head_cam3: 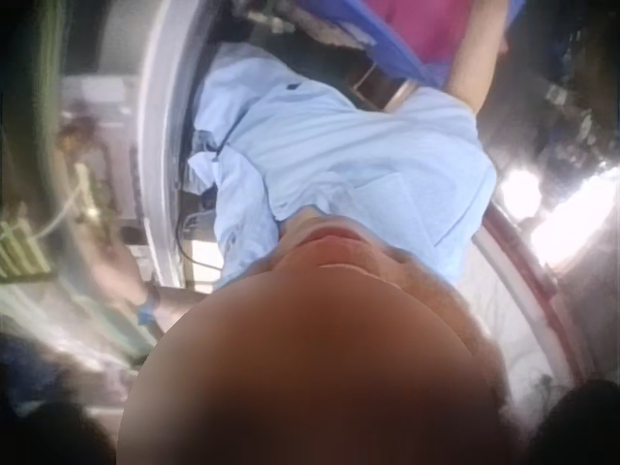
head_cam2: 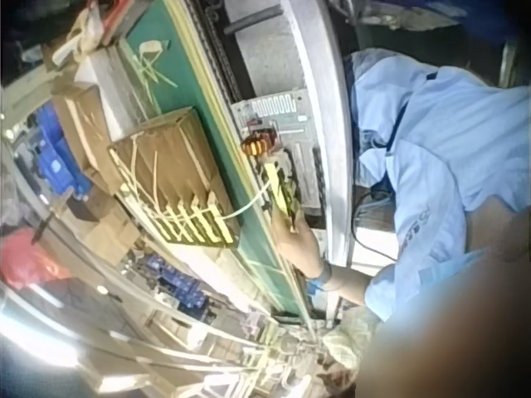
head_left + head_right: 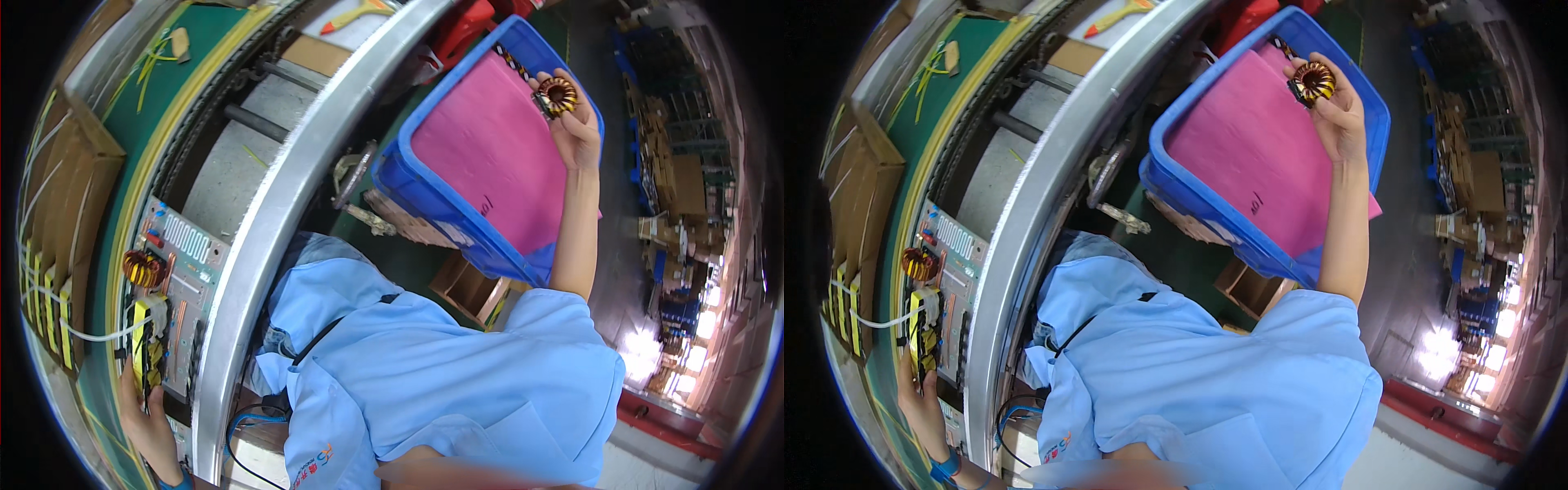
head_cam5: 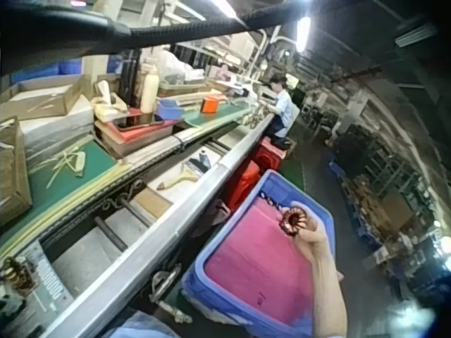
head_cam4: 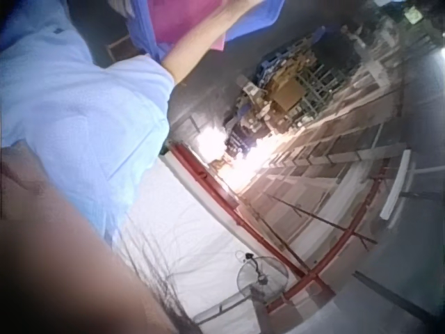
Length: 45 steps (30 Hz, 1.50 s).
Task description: Assemble electronic components, including transformers and coils, onto a mounting plate or circuit board.
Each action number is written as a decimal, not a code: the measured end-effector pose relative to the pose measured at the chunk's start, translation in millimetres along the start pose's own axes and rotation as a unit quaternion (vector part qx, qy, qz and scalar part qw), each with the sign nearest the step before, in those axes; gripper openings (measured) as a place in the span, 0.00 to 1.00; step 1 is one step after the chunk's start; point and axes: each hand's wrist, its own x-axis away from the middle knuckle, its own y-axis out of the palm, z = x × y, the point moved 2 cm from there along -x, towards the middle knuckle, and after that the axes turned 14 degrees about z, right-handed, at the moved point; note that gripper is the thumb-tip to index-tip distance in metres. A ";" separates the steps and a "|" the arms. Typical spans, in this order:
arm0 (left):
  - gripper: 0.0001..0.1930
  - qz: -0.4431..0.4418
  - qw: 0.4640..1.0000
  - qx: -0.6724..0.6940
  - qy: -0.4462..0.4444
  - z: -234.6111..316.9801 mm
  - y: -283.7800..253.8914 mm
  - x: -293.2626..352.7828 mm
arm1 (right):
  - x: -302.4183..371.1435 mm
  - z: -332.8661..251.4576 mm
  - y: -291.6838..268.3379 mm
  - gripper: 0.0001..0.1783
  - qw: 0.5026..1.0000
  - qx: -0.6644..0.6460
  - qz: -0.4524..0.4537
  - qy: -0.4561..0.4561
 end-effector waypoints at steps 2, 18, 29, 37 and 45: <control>0.30 0.009 1.000 0.000 -0.017 9.1 -0.1 4.6 | -5.4 -15.4 55.9 0.42 0.996 -0.053 -0.066 -0.003; 0.25 0.153 0.984 0.036 0.083 17.2 13.2 14.0 | 120.2 39.7 380.2 0.36 0.831 0.093 -0.524 -0.160; 0.25 0.172 0.977 0.077 0.102 7.6 13.8 10.8 | 135.1 46.7 395.6 0.34 0.777 0.203 -0.471 -0.366; 0.25 0.191 0.973 0.102 0.084 2.7 13.8 15.0 | 128.2 18.4 403.6 0.33 0.712 0.264 -0.528 -0.381; 0.17 0.255 0.960 0.104 -0.048 2.2 16.5 41.1 | 141.7 35.6 485.5 0.29 0.811 0.149 -0.550 -0.132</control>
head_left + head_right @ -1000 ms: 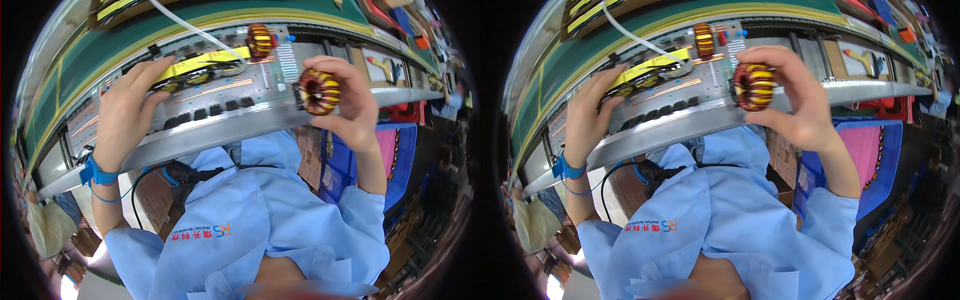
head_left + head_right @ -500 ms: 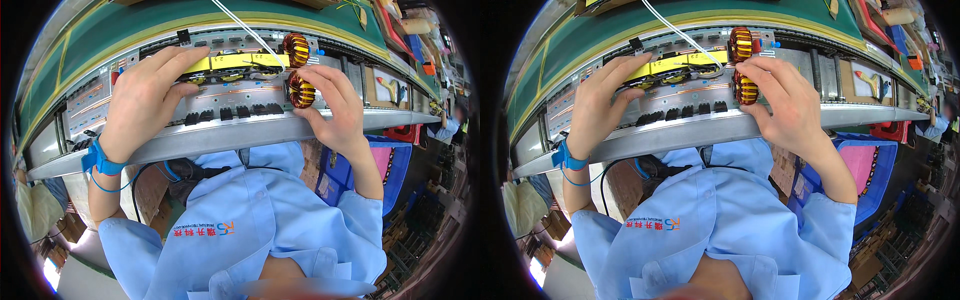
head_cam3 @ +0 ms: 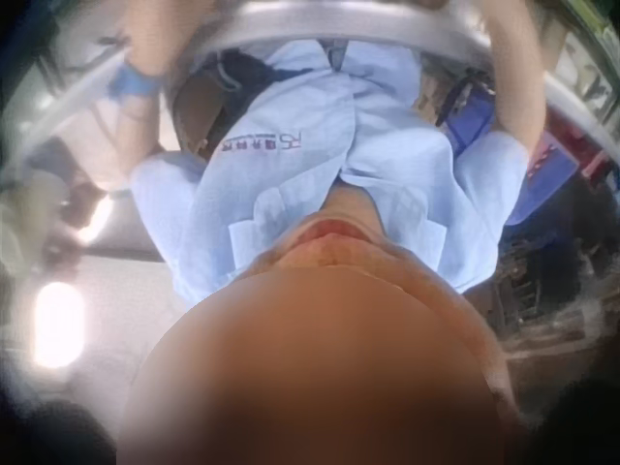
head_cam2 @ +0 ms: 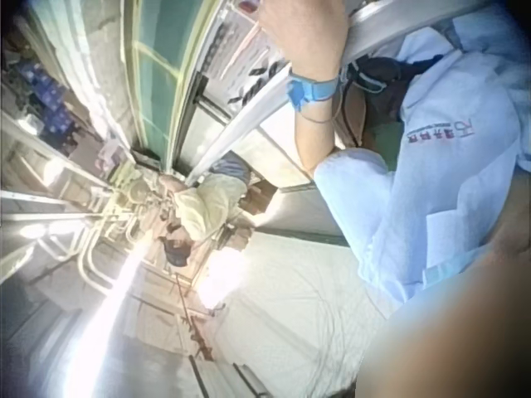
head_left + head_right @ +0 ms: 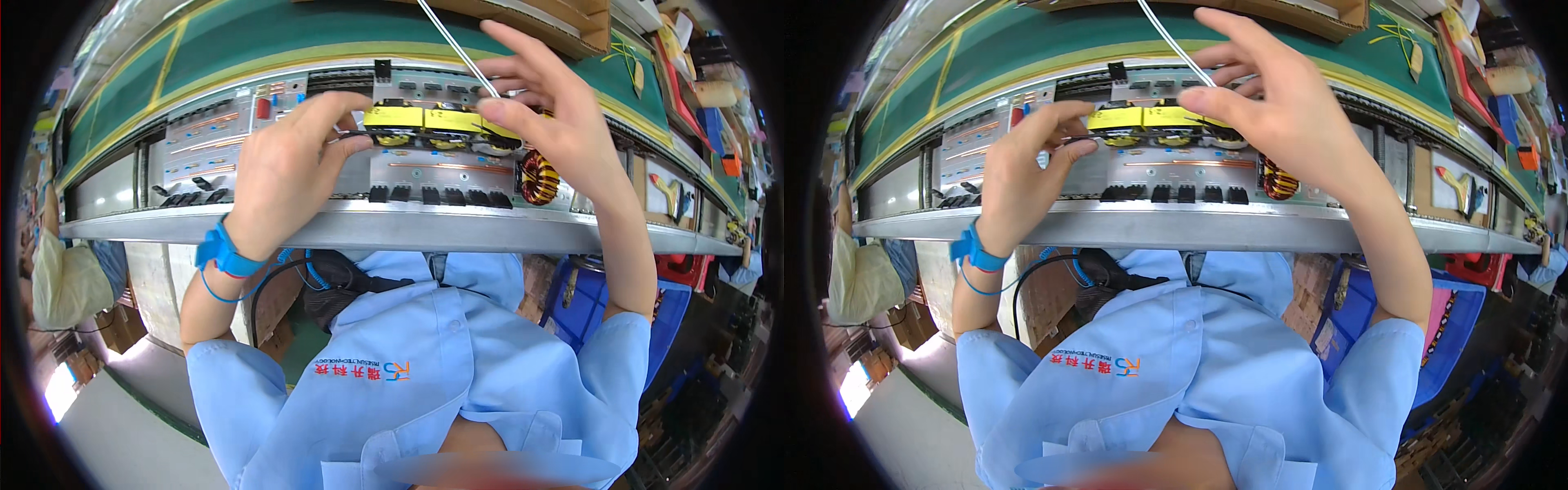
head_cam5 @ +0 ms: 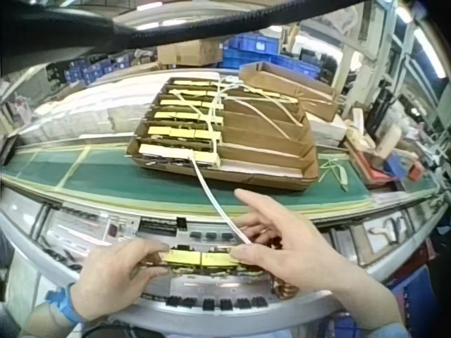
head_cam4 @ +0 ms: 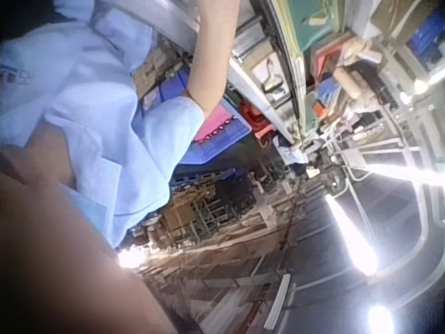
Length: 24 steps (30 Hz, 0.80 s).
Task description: Assemble electronic components, including transformers and coils, onto a mounting plate or circuit board.
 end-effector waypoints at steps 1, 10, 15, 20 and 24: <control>0.15 0.016 0.999 -0.031 0.030 0.8 -1.7 3.9 | -7.2 4.6 8.2 0.29 0.993 -0.099 -0.044 0.050; 0.15 0.028 0.848 -0.264 0.458 29.7 -22.7 -8.7 | -11.7 -15.0 20.6 0.09 0.979 0.051 -0.033 -0.192; 0.21 -0.051 0.873 -0.219 0.432 30.2 -27.1 -26.9 | -11.6 -7.0 23.2 0.09 0.977 0.060 -0.092 -0.182; 0.12 -0.125 0.983 0.049 0.121 9.0 -10.2 -69.6 | -12.0 -13.9 19.3 0.11 0.958 0.111 -0.136 -0.225; 0.14 -0.172 0.984 -0.020 0.028 1.1 7.1 -78.3 | -11.0 -17.4 17.4 0.10 0.944 0.169 -0.134 -0.249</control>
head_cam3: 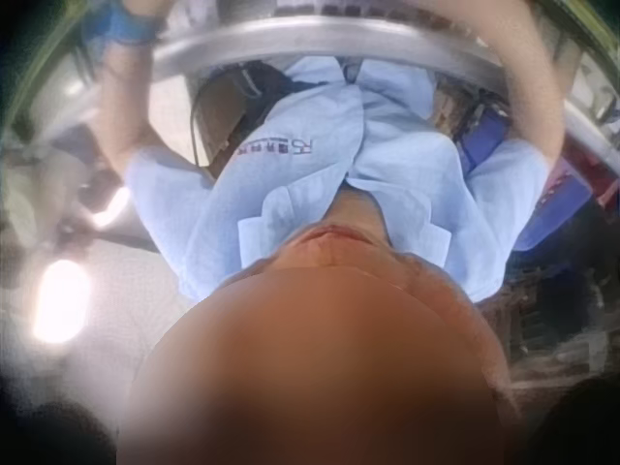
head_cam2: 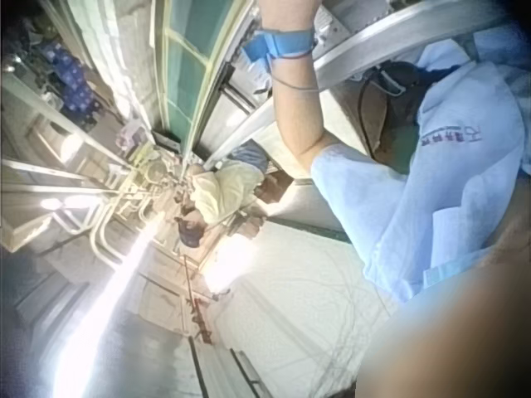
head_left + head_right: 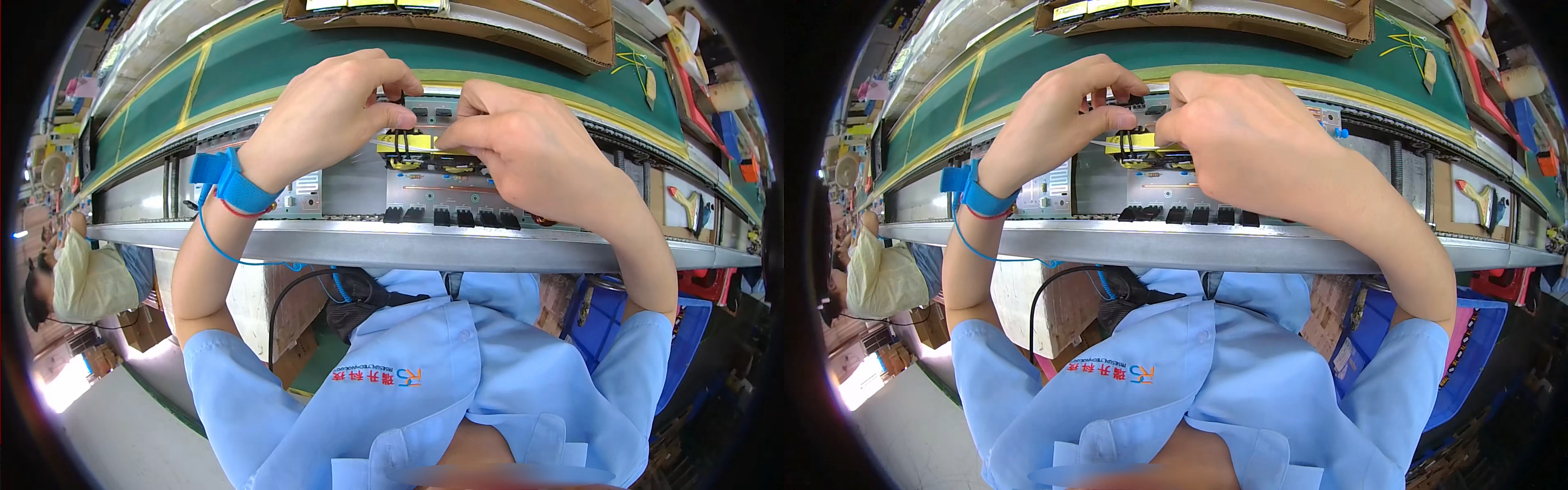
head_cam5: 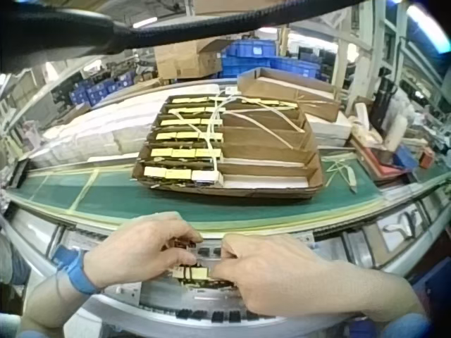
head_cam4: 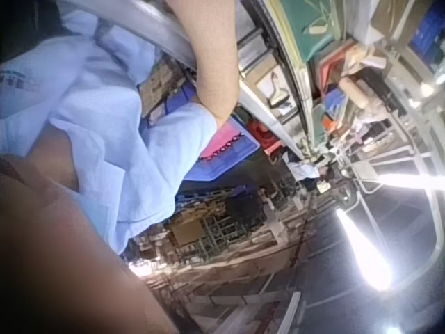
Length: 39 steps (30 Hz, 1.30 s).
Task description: Assemble electronic components, including transformers and coils, onto a mounting plate or circuit board.
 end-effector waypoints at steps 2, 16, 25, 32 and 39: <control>0.14 0.002 1.000 0.000 0.009 0.4 -0.6 -1.2 | 3.3 -6.2 -1.4 0.08 0.999 0.035 0.002 -0.012; 0.16 0.000 0.976 -0.002 0.219 14.6 0.5 2.7 | 8.7 -8.9 8.3 0.06 0.975 0.149 0.060 -0.157; 0.18 -0.084 0.982 0.117 -0.123 13.8 20.0 -21.1 | 15.4 7.8 -36.0 0.08 0.973 0.065 0.204 -0.081; 0.16 -0.061 0.980 0.151 -0.118 8.1 18.0 1.9 | 64.1 208.2 -108.2 0.17 0.851 0.409 0.234 0.232; 0.13 0.128 0.986 0.098 -0.051 8.0 -1.5 29.9 | 105.6 289.9 -104.7 0.20 0.811 0.497 0.108 0.291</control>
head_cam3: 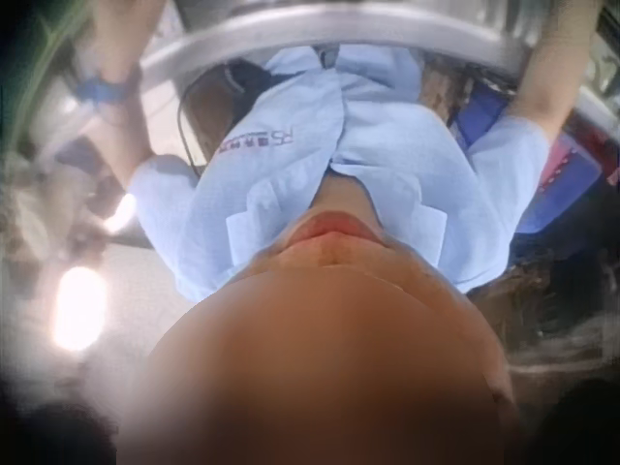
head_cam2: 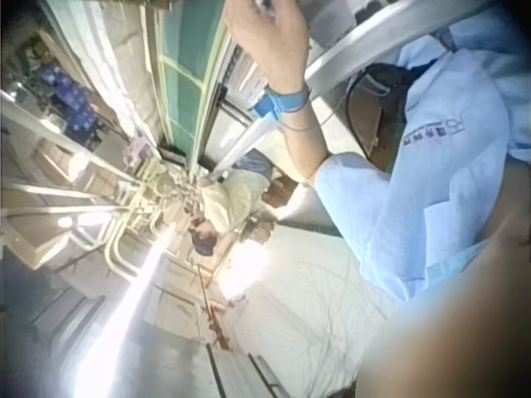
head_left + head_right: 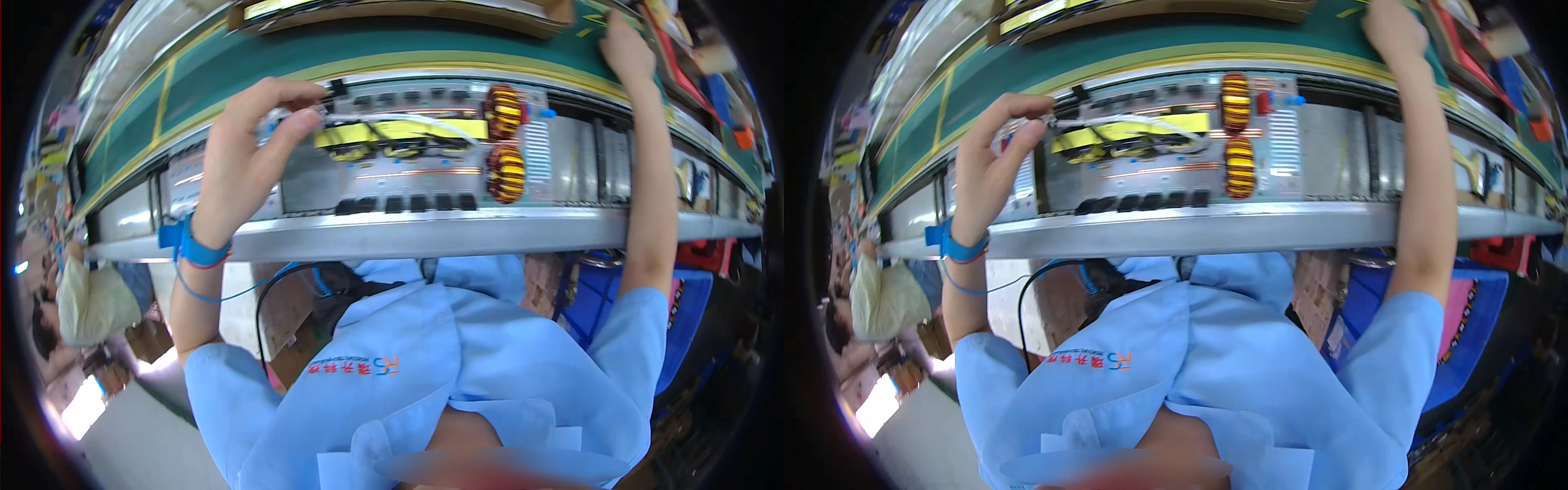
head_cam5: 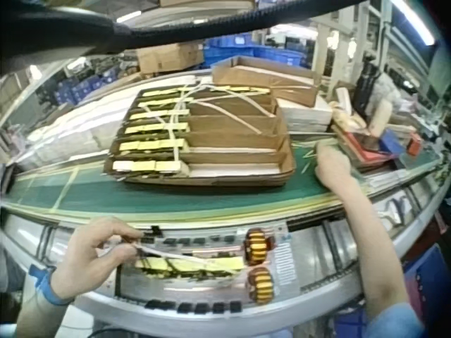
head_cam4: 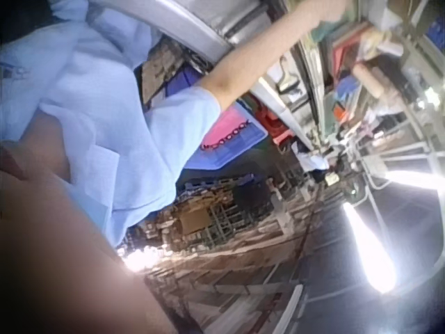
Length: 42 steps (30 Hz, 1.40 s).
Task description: Assemble electronic components, including transformers and coils, onto a mounting plate or circuit board.
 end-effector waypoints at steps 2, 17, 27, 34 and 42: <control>0.13 -0.017 0.998 -0.054 0.020 -0.3 -2.8 5.1 | -4.4 -9.0 1.3 0.22 1.000 0.002 -0.008 0.023; 0.08 -0.076 0.983 -0.124 0.113 -27.4 4.9 -2.8 | 5.6 -12.2 -17.2 0.17 0.996 -0.030 -0.070 0.048; 0.06 0.025 0.990 -0.095 0.098 0.8 5.4 27.2 | -10.1 30.6 -4.4 0.18 0.990 -0.114 -0.063 0.054; 0.12 0.067 0.947 -0.214 0.228 14.9 25.3 31.4 | -6.1 9.4 -58.8 0.22 0.978 -0.183 0.029 0.097; 0.14 0.083 0.956 -0.228 0.162 16.2 30.1 39.8 | 41.8 -29.0 -135.8 0.14 0.870 -0.473 0.043 0.132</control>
